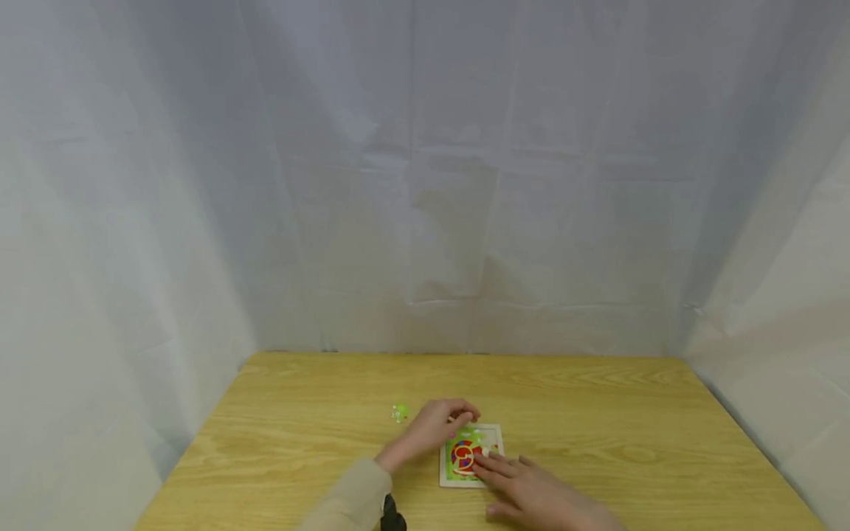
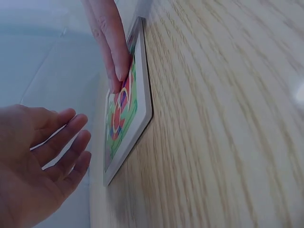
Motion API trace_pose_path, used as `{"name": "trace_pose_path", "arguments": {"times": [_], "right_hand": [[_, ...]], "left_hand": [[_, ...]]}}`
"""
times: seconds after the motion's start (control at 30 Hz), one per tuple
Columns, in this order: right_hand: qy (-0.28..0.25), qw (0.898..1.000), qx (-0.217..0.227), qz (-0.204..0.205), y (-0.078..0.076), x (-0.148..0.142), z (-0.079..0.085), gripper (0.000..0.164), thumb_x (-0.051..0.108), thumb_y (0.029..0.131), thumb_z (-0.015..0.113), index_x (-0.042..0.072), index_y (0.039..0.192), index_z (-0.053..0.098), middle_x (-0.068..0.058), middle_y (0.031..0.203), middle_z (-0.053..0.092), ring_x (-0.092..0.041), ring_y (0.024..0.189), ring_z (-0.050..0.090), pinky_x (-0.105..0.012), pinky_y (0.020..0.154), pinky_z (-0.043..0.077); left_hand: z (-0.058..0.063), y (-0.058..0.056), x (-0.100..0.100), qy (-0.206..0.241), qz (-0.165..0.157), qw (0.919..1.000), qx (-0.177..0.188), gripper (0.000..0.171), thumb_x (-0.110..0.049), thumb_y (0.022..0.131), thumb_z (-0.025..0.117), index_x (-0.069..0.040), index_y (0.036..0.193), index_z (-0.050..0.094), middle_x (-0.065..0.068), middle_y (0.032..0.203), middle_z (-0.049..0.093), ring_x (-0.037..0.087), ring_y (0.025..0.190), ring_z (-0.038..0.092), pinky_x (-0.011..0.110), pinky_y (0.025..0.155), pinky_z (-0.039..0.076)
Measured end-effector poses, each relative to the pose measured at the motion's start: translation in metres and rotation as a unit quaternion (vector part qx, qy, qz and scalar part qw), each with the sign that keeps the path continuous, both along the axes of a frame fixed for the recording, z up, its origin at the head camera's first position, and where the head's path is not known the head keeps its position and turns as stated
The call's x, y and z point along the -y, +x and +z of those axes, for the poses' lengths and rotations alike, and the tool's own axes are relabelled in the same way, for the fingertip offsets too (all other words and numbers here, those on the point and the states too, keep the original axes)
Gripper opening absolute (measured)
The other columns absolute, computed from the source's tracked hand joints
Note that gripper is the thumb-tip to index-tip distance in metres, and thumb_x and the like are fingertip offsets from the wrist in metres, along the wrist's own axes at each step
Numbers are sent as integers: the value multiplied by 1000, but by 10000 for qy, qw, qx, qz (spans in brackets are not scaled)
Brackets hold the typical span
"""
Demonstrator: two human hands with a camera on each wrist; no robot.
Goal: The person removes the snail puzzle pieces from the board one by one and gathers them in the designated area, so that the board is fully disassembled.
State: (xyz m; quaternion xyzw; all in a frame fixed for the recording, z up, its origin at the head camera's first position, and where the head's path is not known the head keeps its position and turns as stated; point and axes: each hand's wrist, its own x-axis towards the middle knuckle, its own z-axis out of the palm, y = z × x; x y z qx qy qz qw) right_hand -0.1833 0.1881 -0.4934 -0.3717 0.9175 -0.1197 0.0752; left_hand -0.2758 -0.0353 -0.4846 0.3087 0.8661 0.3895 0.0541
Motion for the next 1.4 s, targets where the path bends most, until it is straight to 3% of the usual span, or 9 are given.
{"name": "trace_pose_path", "arguments": {"times": [0.37, 0.5, 0.6, 0.87, 0.97, 1.13, 1.4], "right_hand": [[-17, 9998, 190, -20, 0, 1, 3, 65, 55, 104, 45, 15, 155, 42, -2, 159, 42, -26, 144, 41, -63, 105, 41], [10, 9995, 305, -27, 0, 1, 5, 65, 54, 103, 46, 16, 156, 42, -1, 160, 41, -26, 145, 41, -63, 105, 41], [55, 9994, 342, -33, 0, 1, 7, 65, 54, 103, 48, 16, 155, 42, -1, 160, 40, -25, 145, 40, -64, 104, 41], [119, 9989, 434, -88, 0, 2, 10, 64, 53, 102, 50, 17, 155, 43, 0, 160, 40, -24, 145, 41, -63, 104, 42], [113, 9988, 473, -98, -1, 2, 10, 64, 53, 102, 50, 17, 155, 43, 0, 160, 40, -23, 145, 41, -63, 104, 42], [106, 9992, 378, -85, -1, 2, 8, 64, 53, 103, 49, 17, 155, 44, 0, 160, 41, -24, 144, 41, -63, 104, 42], [96, 9994, 330, -56, -2, 2, 5, 65, 54, 103, 48, 16, 155, 43, 0, 160, 40, -23, 145, 41, -61, 105, 43]], "left_hand": [[-4, 1, -12, -488, -294, 9983, -72, 25, -20, 107, 52, -11, 118, 72, -1, 109, 76, 8, 103, 67, 39, 104, 48], [-4, 0, -14, -519, -352, 9980, -85, 24, -18, 107, 52, -9, 117, 72, -1, 105, 77, 6, 98, 68, 35, 100, 50], [-3, 0, -15, -527, -393, 9977, -165, 23, -17, 106, 53, -8, 117, 72, -1, 103, 77, 5, 91, 66, 28, 89, 53], [-2, -1, -16, -443, -349, 9983, -114, 21, -14, 106, 54, -11, 119, 70, -3, 102, 75, 5, 92, 64, 27, 88, 51], [-2, -1, -16, -401, -303, 9987, -126, 25, 0, 100, 56, -9, 120, 70, 1, 106, 73, 11, 97, 66, 26, 87, 53], [-2, -3, -14, -559, -283, 9979, -175, 48, 20, 84, 56, -8, 121, 70, 3, 116, 71, 15, 107, 65, 27, 95, 52], [-5, -4, -13, -770, -441, 9956, -304, 58, 25, 74, 59, -8, 120, 70, 1, 115, 72, 13, 108, 65, 27, 98, 51]]}}
